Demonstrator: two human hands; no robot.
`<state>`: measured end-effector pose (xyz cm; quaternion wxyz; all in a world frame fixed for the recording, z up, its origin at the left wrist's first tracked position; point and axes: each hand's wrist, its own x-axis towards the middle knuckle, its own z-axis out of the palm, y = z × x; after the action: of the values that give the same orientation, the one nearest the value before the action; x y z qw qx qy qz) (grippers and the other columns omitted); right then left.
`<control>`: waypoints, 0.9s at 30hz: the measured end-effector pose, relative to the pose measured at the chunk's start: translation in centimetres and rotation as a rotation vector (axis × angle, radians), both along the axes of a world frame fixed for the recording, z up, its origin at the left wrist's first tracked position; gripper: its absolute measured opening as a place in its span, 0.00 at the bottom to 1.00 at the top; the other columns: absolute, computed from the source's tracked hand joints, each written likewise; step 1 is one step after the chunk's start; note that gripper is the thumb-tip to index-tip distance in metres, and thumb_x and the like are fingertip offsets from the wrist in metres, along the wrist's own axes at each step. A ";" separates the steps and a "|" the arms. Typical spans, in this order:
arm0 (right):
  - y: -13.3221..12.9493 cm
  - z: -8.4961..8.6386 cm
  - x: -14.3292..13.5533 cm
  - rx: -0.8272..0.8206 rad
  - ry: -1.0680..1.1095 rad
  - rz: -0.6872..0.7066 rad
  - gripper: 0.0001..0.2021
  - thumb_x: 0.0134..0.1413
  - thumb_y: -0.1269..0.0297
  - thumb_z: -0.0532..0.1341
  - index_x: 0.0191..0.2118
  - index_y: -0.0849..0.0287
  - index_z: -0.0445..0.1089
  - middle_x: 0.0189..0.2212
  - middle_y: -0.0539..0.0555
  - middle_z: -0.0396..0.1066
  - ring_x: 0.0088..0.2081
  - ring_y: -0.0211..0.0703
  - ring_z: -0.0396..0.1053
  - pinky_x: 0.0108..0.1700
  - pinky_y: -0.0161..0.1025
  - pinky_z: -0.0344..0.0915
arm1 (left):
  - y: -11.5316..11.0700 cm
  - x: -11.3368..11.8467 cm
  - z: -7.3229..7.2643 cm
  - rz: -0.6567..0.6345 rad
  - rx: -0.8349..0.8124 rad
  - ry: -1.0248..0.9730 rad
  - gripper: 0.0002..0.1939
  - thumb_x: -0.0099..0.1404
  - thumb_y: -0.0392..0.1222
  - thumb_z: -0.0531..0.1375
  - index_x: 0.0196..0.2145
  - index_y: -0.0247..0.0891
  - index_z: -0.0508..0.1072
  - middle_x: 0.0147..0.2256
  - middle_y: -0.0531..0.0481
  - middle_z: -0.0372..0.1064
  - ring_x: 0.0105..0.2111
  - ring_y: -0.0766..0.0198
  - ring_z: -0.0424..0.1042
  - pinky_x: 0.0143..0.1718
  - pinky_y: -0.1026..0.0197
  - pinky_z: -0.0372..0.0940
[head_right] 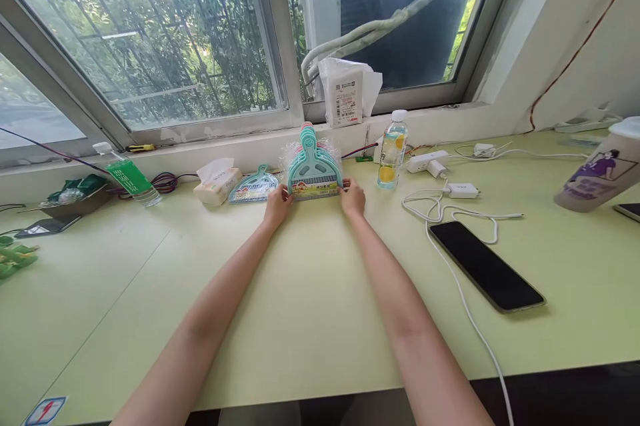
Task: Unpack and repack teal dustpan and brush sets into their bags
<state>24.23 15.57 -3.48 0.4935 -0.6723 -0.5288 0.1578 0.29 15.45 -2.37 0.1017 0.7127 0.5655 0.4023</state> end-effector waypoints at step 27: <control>-0.7 0.8 -0.7 -0.104 -0.220 -0.052 0.11 0.62 0.59 0.54 0.46 0.57 0.65 0.38 0.58 0.74 0.40 0.51 0.71 0.37 0.41 0.60 | -2.8 3.0 1.5 -0.442 0.226 0.667 0.13 0.66 0.31 0.49 0.43 0.37 0.71 0.43 0.36 0.66 0.48 0.50 0.66 0.48 0.50 0.60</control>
<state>23.54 14.91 -2.67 0.4008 -0.7238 -0.5531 0.0975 3.32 12.68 -0.92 -0.0821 0.9150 0.3531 0.1772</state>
